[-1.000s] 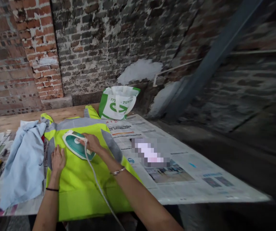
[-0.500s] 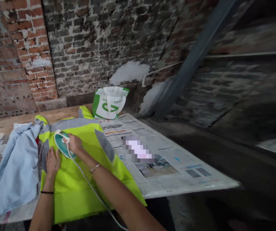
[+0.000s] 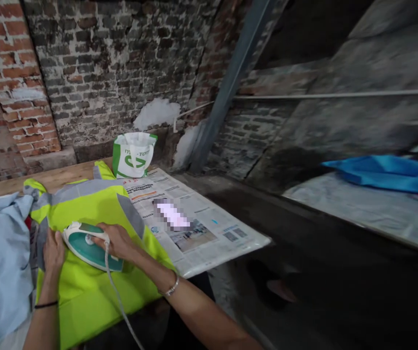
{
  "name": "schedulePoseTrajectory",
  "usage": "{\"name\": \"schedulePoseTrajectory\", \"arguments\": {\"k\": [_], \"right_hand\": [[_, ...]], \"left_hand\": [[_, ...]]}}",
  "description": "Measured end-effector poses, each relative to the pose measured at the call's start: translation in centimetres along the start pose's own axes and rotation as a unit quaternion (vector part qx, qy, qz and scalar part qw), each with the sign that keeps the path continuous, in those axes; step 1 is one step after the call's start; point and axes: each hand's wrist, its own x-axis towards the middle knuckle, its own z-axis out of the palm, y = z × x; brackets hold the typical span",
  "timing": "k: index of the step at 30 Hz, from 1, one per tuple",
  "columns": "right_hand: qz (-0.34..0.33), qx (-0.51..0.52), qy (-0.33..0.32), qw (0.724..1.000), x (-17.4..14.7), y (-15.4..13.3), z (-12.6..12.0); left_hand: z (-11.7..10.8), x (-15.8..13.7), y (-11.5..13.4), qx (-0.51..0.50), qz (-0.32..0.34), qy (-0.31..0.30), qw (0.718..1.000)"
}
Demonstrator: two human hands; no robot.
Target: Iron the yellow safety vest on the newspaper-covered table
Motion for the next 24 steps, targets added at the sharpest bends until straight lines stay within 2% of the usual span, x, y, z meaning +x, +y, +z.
{"name": "schedulePoseTrajectory", "arguments": {"k": [2,4,11,14,17,22,24], "right_hand": [[0.033,-0.010,0.019,0.999,-0.3,0.1,-0.2],[0.060,-0.023,0.040,0.997,0.9,0.2,-0.1],[0.133,-0.021,0.075,0.988,10.9,0.4,-0.4],[0.154,-0.012,0.081,0.985,12.1,0.0,-0.8],[0.157,-0.011,0.075,0.985,9.6,-0.5,-0.8],[0.166,-0.016,0.075,0.983,1.5,-0.7,-0.3],[0.179,-0.026,0.076,0.981,-0.7,-0.4,-0.4]], "left_hand": [[0.1,0.2,0.0,0.013,0.015,-0.005,1.000],[0.2,0.3,0.0,0.030,0.029,-0.011,0.999],[0.4,0.5,-0.3,0.091,0.055,-0.017,0.994],[0.3,0.5,-0.3,0.106,0.069,-0.014,0.992],[0.3,0.5,-0.2,0.111,0.077,-0.014,0.991],[0.5,0.3,-0.1,0.114,0.082,-0.009,0.990],[0.6,0.3,-0.1,0.117,0.083,-0.007,0.990]]}}
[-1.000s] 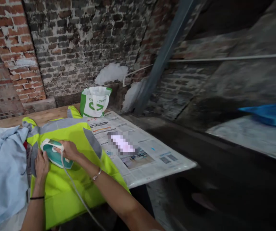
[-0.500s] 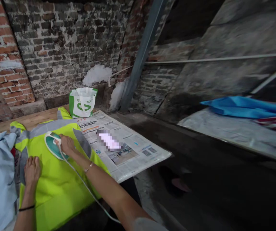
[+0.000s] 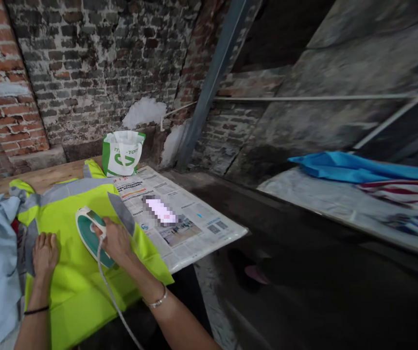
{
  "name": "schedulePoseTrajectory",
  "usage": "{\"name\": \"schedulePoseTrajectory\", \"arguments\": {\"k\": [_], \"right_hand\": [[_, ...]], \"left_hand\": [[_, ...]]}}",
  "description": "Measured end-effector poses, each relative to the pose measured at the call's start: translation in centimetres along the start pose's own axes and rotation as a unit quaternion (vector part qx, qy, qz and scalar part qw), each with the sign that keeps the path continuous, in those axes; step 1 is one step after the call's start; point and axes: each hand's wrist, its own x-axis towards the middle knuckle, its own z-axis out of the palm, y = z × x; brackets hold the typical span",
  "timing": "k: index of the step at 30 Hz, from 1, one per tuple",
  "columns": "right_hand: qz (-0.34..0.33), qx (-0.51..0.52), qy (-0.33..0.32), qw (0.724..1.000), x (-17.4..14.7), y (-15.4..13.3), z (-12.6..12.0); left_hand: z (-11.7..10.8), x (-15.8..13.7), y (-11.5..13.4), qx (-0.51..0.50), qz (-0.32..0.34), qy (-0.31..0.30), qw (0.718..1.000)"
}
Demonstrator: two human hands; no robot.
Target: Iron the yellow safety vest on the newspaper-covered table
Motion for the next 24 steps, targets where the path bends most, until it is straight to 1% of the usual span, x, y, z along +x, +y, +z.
{"name": "schedulePoseTrajectory", "arguments": {"k": [1,3,6,9,11,12,15,19,22,24], "right_hand": [[0.005,-0.004,0.004,1.000,-0.3,0.4,-0.1],[0.011,-0.007,0.014,1.000,0.4,0.7,-0.2],[0.014,-0.003,0.032,0.999,3.8,0.4,0.1],[0.027,0.013,0.043,0.999,7.7,-0.7,0.4],[0.034,0.029,0.047,0.998,9.3,-1.5,0.5],[0.033,0.036,0.049,0.998,9.5,-1.7,0.5],[0.024,0.037,0.046,0.998,8.4,-1.4,0.3],[0.024,0.015,0.024,0.999,4.0,0.5,0.1],[-0.013,0.017,0.011,1.000,1.1,1.8,0.2],[-0.037,0.015,0.009,0.999,0.6,1.8,0.5]], "left_hand": [[0.0,0.0,0.0,0.001,0.000,0.001,1.000],[-0.1,0.0,0.0,0.005,0.001,0.004,1.000],[-0.3,0.0,0.0,0.013,0.004,0.007,1.000],[-0.6,0.0,0.1,0.021,0.013,0.007,1.000],[-0.6,0.0,0.1,0.026,0.013,0.005,1.000],[-0.6,0.0,0.1,0.028,0.012,0.004,1.000],[-0.4,0.1,0.1,0.027,0.004,-0.003,1.000],[-0.2,0.2,0.0,0.018,-0.002,-0.013,1.000],[-0.1,0.2,-0.1,0.012,-0.004,-0.015,1.000],[0.0,0.1,-0.1,0.010,-0.006,-0.015,1.000]]}}
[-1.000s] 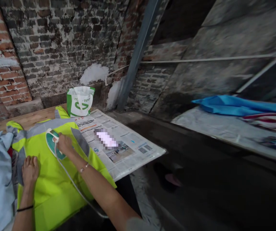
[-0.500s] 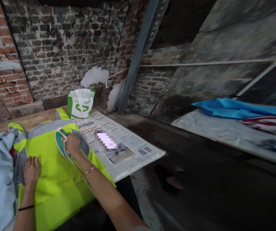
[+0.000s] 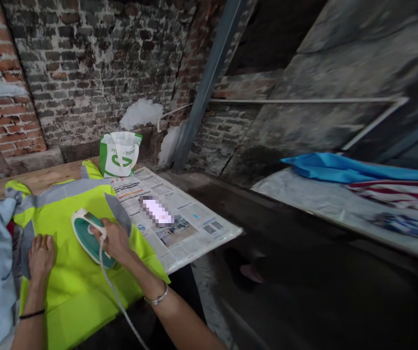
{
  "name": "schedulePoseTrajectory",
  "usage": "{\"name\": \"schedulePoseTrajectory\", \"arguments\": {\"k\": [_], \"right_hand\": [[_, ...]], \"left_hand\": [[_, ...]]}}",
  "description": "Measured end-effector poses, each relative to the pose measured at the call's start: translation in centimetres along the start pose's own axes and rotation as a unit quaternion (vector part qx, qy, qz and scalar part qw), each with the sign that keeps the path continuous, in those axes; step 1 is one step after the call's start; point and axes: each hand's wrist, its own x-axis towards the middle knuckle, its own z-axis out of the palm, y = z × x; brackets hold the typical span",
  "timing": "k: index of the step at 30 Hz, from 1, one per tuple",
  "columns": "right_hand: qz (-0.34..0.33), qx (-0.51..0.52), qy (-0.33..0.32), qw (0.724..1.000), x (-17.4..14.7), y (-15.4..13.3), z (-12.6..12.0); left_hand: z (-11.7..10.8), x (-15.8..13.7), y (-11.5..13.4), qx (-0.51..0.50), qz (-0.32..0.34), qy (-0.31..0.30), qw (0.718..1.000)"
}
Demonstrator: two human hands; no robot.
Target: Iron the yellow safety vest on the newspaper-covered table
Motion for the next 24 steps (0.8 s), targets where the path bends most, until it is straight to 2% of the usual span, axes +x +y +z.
{"name": "schedulePoseTrajectory", "arguments": {"k": [3,7,11,14,19,22,24], "right_hand": [[-0.016,-0.009,-0.002,1.000,2.0,-1.1,0.8],[-0.010,-0.007,0.000,1.000,7.7,-4.2,1.7],[0.013,-0.008,-0.003,1.000,11.3,-6.8,1.3],[-0.008,-0.014,-0.010,1.000,10.2,-6.6,0.8],[-0.101,-0.012,-0.060,0.993,4.1,-4.0,0.9],[-0.104,-0.010,-0.064,0.992,1.8,-3.3,1.6],[-0.104,-0.006,-0.056,0.993,1.9,-3.7,2.1]], "left_hand": [[0.0,0.0,0.0,0.000,-0.002,0.000,1.000],[0.0,0.1,0.0,0.006,-0.004,0.004,1.000],[0.0,0.2,-0.1,0.009,-0.001,0.003,1.000],[0.1,0.2,-0.2,0.003,-0.006,0.001,1.000],[0.5,0.1,-0.2,-0.023,-0.007,0.010,1.000],[0.5,-0.1,-0.1,-0.032,-0.006,0.016,0.999],[0.5,-0.2,-0.1,-0.033,-0.005,0.016,0.999]]}}
